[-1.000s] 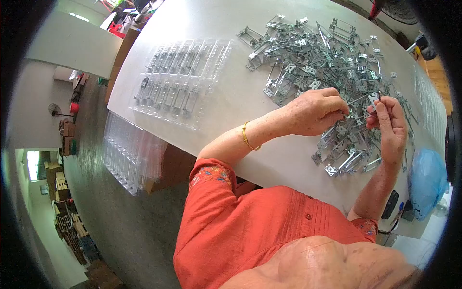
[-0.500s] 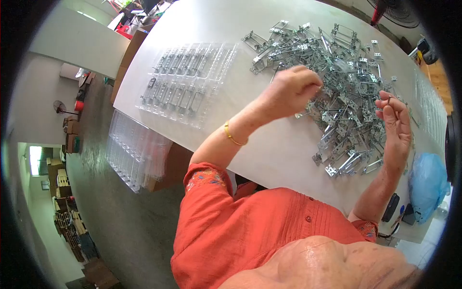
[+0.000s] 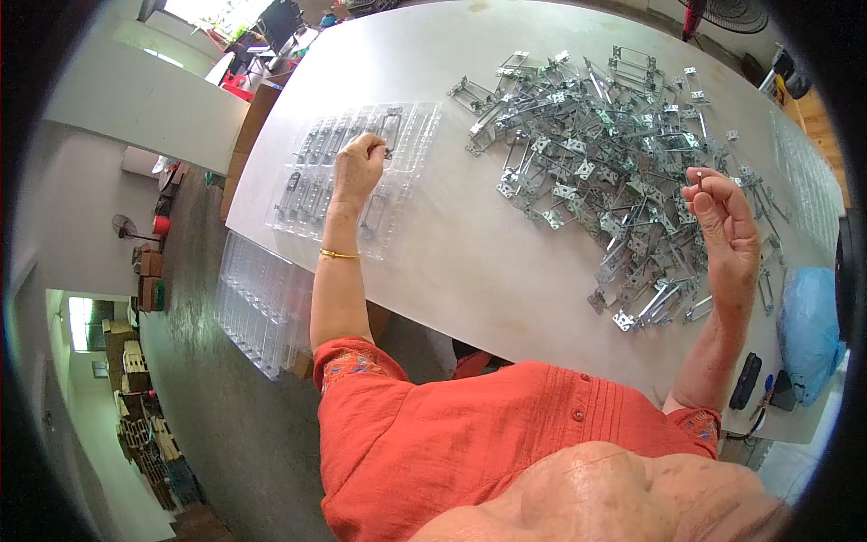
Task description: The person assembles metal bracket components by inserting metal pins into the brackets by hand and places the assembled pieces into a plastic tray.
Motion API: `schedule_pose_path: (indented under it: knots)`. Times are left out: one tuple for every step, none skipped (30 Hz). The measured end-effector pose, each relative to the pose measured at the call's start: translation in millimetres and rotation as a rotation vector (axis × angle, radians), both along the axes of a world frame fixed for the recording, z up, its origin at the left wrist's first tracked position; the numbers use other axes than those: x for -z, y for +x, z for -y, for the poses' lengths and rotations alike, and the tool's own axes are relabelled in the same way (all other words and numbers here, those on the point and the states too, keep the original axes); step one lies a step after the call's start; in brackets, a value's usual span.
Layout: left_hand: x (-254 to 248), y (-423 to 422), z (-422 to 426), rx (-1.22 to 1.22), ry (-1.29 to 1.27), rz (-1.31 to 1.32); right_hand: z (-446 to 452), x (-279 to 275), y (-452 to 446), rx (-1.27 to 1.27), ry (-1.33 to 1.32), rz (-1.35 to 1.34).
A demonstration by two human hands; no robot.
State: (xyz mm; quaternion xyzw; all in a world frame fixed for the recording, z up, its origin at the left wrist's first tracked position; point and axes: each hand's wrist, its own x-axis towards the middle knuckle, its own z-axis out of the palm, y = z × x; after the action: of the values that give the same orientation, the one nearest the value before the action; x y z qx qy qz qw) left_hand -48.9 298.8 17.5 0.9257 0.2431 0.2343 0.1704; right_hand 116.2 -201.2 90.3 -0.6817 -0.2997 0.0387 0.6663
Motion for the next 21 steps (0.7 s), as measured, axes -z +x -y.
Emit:
schedule_pose_path:
  knots:
    - [2.3,-1.4,-5.9,-0.003,0.007,-0.014,-0.8,-1.0,-1.1,0.004,-0.009,-0.005]
    - [5.3,-2.9,-11.1,-0.005,0.013,-0.028,-1.1,-1.4,-1.5,0.000,-0.011,0.000]
    - [5.9,-3.0,-12.7,-0.008,0.019,-0.044,-1.4,-1.4,-1.9,-0.004,-0.013,0.004]
    - [7.0,-2.5,-14.1,-0.005,0.022,-0.056,-1.9,-1.4,-2.3,-0.009,-0.016,0.007]
    - [8.0,-2.0,-15.5,-0.001,0.025,-0.068,-2.8,-1.4,-2.7,-0.011,-0.014,0.006]
    - [8.6,-1.3,-16.5,0.003,0.028,-0.081,-3.8,-1.4,-3.2,-0.013,-0.013,0.006]
    - [10.6,-0.8,-18.0,0.006,0.019,-0.080,-4.4,-1.2,-3.4,-0.014,-0.012,0.005]
    - [13.7,-0.1,-19.8,0.010,0.011,-0.079,-4.4,-0.7,-3.0,-0.017,-0.015,0.006]
    - [16.4,1.0,-21.6,0.015,0.003,-0.077,-4.0,-0.2,-2.6,-0.019,-0.018,0.006]
    - [18.8,1.7,-23.8,0.021,0.018,-0.087,-3.6,0.1,-2.4,-0.021,-0.021,0.006]
    - [20.8,1.9,-26.2,0.028,0.034,-0.096,-3.5,-0.4,-2.6,-0.021,-0.019,-0.001]
    - [20.7,2.7,-26.9,0.035,0.050,-0.106,-3.8,-1.3,-3.1,-0.020,-0.018,-0.009]
    - [20.5,3.8,-27.6,0.044,0.066,-0.118,-4.3,-1.8,-3.5,-0.020,-0.016,-0.017]
    - [20.2,4.8,-28.3,0.053,0.082,-0.131,-4.8,-2.0,-3.9,-0.014,-0.023,-0.014]
    - [19.1,5.7,-28.5,0.062,0.099,-0.144,-5.5,-2.1,-4.3,-0.009,-0.029,-0.011]
    - [17.9,6.9,-28.7,0.055,0.096,-0.174,-5.9,-1.8,-4.5,-0.004,-0.034,-0.009]
    - [17.2,7.9,-28.4,0.047,0.091,-0.202,-5.9,-1.5,-4.2,-0.015,-0.031,-0.005]
    - [16.9,8.7,-28.0,0.039,0.087,-0.230,-5.7,-0.9,-3.9,-0.026,-0.029,0.000]
    - [17.1,9.7,-26.9,0.019,0.087,-0.258,-5.7,-0.6,-3.6,-0.037,-0.026,0.005]
    - [17.6,10.9,-25.6,-0.001,0.088,-0.285,-5.9,-0.6,-3.8,-0.034,-0.027,0.006]
    - [17.6,11.9,-25.0,-0.020,0.088,-0.313,-6.2,-0.9,-4.3,-0.030,-0.027,0.007]
